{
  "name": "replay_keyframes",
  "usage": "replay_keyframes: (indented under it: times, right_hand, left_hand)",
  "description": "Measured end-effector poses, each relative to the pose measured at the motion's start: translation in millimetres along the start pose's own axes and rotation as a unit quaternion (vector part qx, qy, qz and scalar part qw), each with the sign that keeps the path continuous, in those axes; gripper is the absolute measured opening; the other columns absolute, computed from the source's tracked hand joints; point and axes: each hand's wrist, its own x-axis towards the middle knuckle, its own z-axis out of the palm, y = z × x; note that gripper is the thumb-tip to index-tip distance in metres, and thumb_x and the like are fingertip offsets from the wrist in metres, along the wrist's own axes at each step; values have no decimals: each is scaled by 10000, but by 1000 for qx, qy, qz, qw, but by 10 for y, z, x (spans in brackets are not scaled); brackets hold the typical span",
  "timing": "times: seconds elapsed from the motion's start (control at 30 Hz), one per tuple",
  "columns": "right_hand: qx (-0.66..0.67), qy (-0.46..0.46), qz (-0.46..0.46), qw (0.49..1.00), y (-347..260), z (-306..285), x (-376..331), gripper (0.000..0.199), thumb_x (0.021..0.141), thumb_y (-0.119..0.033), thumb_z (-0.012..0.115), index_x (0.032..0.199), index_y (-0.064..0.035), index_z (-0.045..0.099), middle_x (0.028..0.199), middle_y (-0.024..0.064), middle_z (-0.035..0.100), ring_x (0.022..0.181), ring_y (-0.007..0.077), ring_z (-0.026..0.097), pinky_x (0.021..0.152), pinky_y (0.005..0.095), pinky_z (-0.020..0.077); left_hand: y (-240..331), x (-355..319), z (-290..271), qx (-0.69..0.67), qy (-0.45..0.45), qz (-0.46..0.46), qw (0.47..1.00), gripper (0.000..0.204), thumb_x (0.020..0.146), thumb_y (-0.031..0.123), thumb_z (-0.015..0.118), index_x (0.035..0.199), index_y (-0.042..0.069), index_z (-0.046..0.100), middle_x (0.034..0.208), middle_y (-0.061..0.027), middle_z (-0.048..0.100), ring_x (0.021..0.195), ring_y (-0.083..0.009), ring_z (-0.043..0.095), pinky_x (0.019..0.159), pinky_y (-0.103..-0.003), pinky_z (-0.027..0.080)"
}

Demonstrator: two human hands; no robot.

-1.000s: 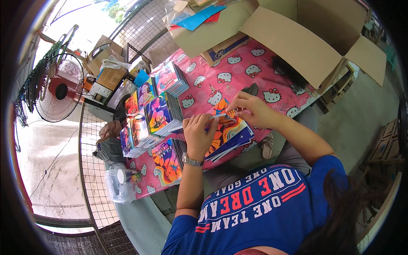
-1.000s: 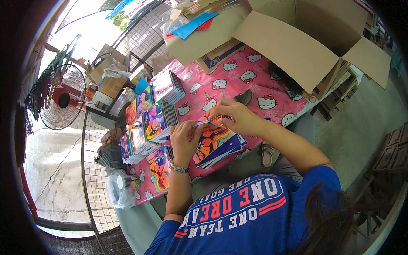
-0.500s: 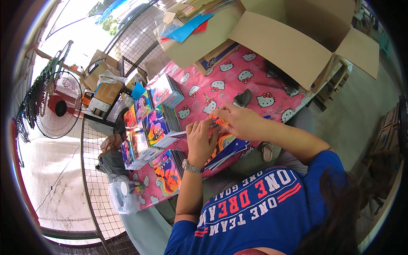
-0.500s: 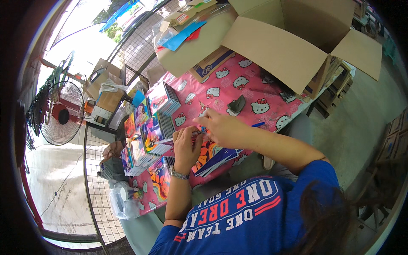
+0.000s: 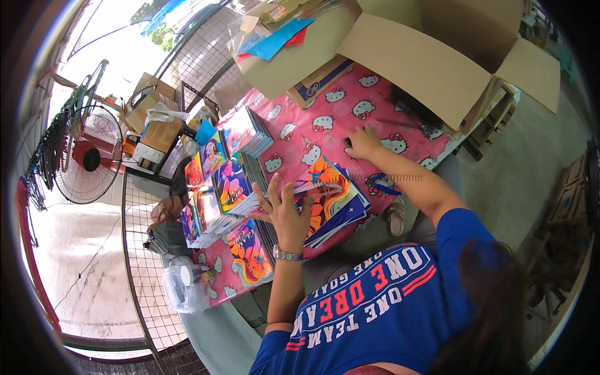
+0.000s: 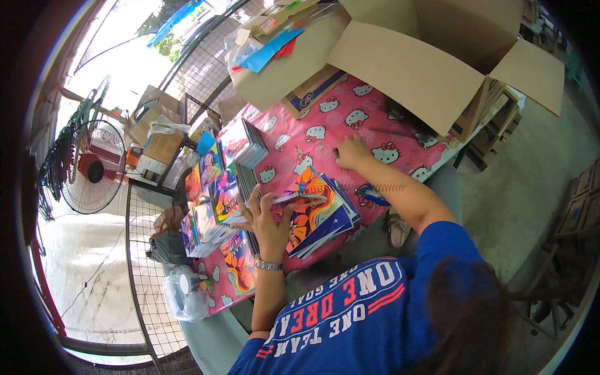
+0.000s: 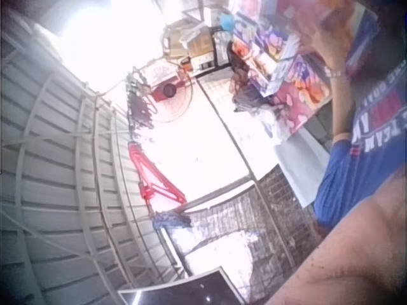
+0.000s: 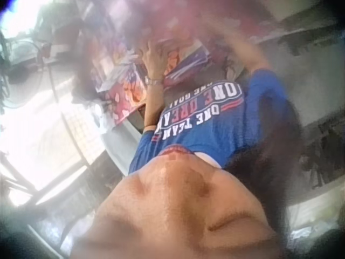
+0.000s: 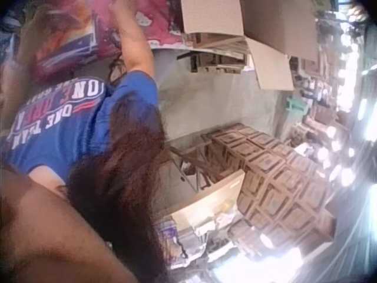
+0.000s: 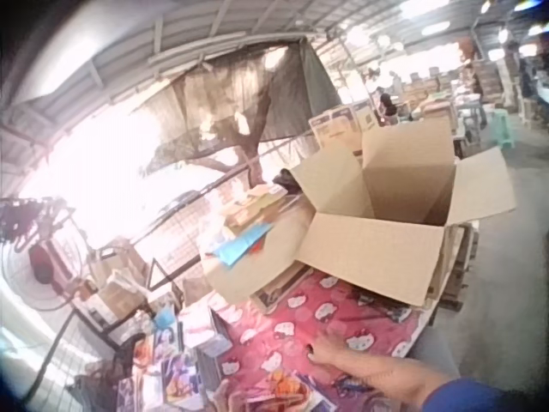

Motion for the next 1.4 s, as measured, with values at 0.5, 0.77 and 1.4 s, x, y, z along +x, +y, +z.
replay_keyframes:
  times: [0.5, 0.77, 1.4]
  right_hand:
    - [505, -417, -284, 700, -441, -1125, -487, 588, 750, -224, 671, 1289, -23, 550, 1174, 68, 590, 1097, 157, 562, 987, 312, 436]
    - [626, -442, -334, 549, -544, -1138, -500, 589, 709, -263, 741, 1223, -13, 599, 1132, 87, 626, 1051, 174, 607, 892, 320, 489]
    - [565, -465, -354, 583, -680, -1143, -416, 592, 675, -256, 757, 1205, -23, 633, 1149, 101, 624, 1027, 174, 594, 907, 294, 465]
  left_hand:
    - [52, 227, 35, -129, -33, 116, 984, 377, 650, 274, 846, 890, 71, 637, 972, -71, 580, 1066, -309, 505, 990, -476, 314]
    - [20, 278, -72, -132, -92, 136, 978, 357, 678, 209, 807, 947, 70, 618, 1002, -67, 577, 1075, -301, 501, 996, -462, 318]
    - [46, 280, -60, -181, -73, 102, 975, 426, 660, 213, 853, 948, 71, 573, 930, -64, 595, 983, -281, 541, 911, -395, 378]
